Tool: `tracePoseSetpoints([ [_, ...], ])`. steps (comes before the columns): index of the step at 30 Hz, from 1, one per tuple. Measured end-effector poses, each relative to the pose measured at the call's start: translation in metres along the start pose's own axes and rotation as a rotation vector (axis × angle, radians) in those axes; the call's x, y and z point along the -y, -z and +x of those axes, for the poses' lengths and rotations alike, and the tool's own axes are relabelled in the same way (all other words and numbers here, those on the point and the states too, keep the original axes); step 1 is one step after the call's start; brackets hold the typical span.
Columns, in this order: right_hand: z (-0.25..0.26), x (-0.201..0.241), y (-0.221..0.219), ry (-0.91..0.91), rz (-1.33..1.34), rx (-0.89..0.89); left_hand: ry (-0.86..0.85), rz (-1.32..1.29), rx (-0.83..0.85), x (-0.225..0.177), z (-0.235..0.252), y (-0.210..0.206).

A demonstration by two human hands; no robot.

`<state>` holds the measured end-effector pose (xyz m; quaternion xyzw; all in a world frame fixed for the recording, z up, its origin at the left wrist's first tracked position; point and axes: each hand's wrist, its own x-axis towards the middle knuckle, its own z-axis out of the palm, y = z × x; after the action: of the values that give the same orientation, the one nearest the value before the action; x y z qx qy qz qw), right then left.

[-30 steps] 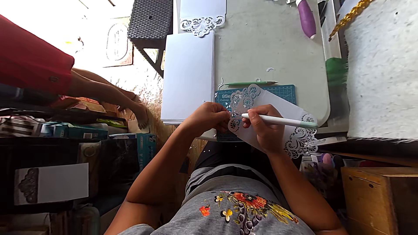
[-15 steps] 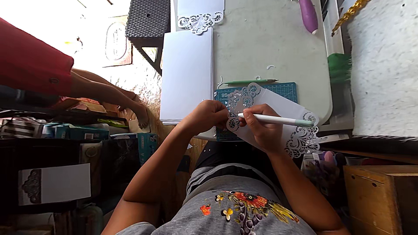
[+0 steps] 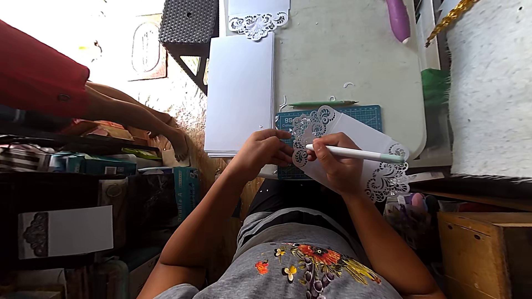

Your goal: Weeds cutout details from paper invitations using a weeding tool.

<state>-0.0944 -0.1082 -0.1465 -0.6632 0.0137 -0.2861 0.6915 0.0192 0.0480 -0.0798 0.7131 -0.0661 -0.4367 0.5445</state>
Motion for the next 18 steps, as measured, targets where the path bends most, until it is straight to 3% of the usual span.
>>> tracePoseSetpoints([
  [7,-0.001,0.000,0.000,0.000,-0.004,0.010,-0.128,0.105,-0.001,0.020,-0.008,-0.011],
  [18,-0.001,0.000,0.000,0.026,-0.039,0.051,-0.099,0.027,-0.057,0.022,-0.003,-0.015],
])
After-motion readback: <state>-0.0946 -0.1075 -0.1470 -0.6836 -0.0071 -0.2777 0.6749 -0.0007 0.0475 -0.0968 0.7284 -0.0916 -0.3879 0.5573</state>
